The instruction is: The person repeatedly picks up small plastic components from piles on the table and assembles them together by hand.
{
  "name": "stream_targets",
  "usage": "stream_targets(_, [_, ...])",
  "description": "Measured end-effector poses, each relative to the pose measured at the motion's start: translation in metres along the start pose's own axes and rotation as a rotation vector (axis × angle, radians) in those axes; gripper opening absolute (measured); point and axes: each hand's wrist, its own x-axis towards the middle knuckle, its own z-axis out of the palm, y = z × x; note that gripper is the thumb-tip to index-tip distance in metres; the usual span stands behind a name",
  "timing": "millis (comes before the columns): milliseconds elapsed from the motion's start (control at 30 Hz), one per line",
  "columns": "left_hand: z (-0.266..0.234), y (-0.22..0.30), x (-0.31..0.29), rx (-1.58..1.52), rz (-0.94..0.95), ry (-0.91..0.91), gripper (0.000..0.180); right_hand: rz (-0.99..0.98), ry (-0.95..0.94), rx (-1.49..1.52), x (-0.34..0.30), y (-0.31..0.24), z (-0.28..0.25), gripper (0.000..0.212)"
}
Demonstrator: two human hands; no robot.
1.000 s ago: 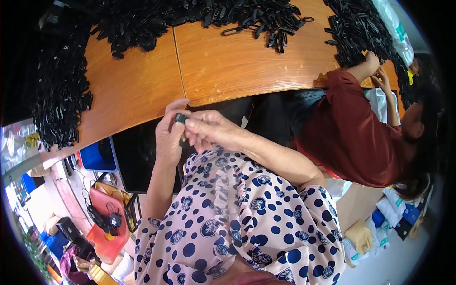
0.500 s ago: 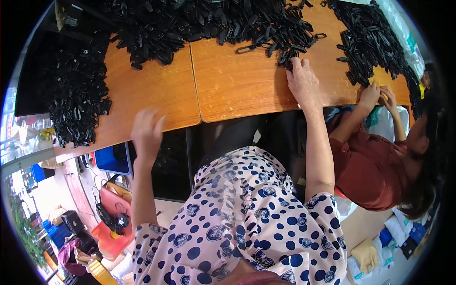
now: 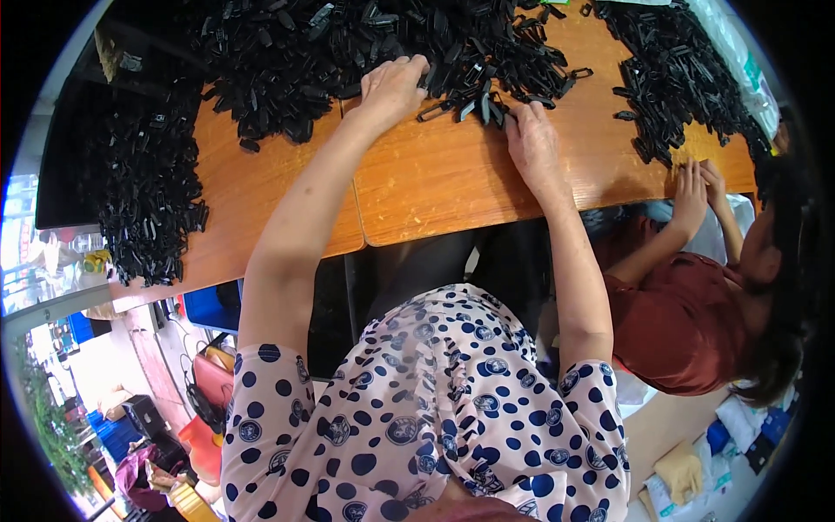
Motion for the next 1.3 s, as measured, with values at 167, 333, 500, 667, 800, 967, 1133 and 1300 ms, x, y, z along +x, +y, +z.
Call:
stream_targets(167, [0.004,-0.014,-0.033,-0.411,-0.137,0.194,0.030,0.179,0.021,0.129,0.003,0.005,-0.014,0.021])
stream_targets(333, [0.009,-0.012,-0.086,-1.211,-0.406,0.173,0.035,0.497,-0.173,0.730,-0.004,-0.014,-0.025,0.017])
stream_targets(500, [0.011,0.018,-0.141,-1.682,-0.396,0.142,0.032,0.674,-0.528,1.611,-0.033,-0.061,-0.019,0.016])
stream_targets(667, [0.011,0.044,-0.175,-1.619,-0.223,0.248,0.032,0.639,-0.667,1.658,-0.050,-0.093,-0.025,0.020])
stream_targets(800, [0.002,0.051,-0.185,-1.386,-0.125,0.295,0.036,0.587,-0.745,1.692,-0.056,-0.094,-0.030,0.017])
stream_targets(967, [-0.001,0.054,-0.192,-1.290,-0.120,0.284,0.029,0.562,-0.768,1.653,-0.062,-0.095,-0.036,0.016])
stream_targets(1133, [-0.011,0.054,-0.195,-0.978,-0.037,0.226,0.027,0.593,-0.794,1.477,-0.067,-0.093,-0.044,0.017])
stream_targets(1300, [-0.019,0.055,-0.203,-0.693,0.080,0.225,0.025,0.553,-0.909,1.229,-0.071,-0.094,-0.049,0.020])
